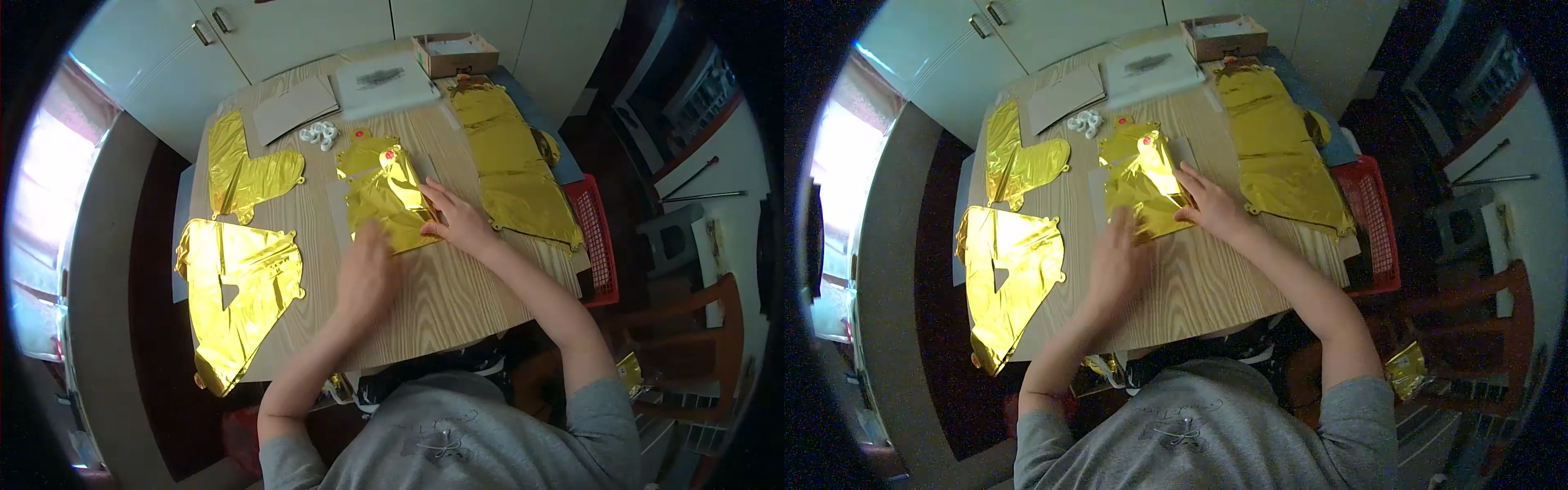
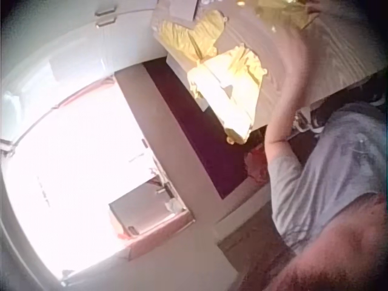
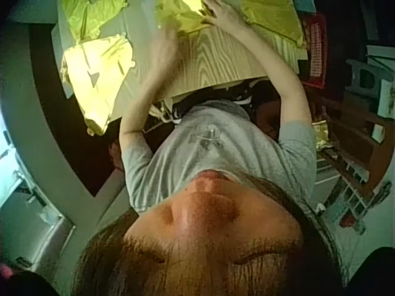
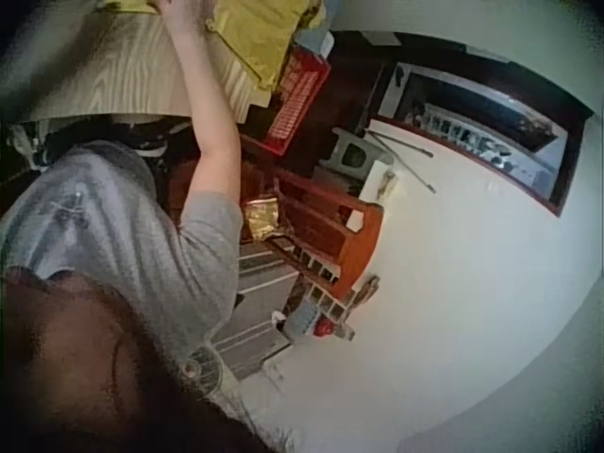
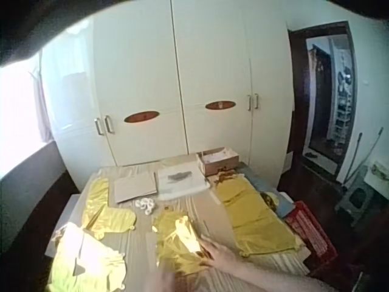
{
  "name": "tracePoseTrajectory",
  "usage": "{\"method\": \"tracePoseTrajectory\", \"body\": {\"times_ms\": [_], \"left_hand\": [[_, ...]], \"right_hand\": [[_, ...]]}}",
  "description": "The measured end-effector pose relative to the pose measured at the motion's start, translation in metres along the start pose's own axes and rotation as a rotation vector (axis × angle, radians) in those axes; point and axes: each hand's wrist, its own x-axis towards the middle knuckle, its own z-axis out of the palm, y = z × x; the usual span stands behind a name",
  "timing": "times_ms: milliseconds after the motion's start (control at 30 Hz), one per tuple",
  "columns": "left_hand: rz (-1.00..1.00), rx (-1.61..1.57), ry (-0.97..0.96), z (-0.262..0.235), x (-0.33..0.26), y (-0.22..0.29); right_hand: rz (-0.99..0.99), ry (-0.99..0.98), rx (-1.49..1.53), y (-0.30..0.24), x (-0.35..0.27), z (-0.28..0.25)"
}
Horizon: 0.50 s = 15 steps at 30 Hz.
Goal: Folding and taping gold-colored foil sheets around cardboard squares on a wooden table.
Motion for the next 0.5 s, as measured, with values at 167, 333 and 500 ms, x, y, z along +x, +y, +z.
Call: {"method": "tracePoseTrajectory", "body": {"times_ms": [167,333,500], "left_hand": [[0.187,0.031,-0.327,0.015,-0.002,0.032],[0.171,0.195,-0.384,0.012,-0.002,0.025],[0.147,0.247,-0.297,0.019,-0.003,0.004]], "right_hand": [[-0.012,0.010,0.030,0.005,0.000,0.002],[-0.032,0.022,0.017,0.003,0.000,0.002],[-0.021,0.011,0.038,0.001,-0.002,0.000]]}}
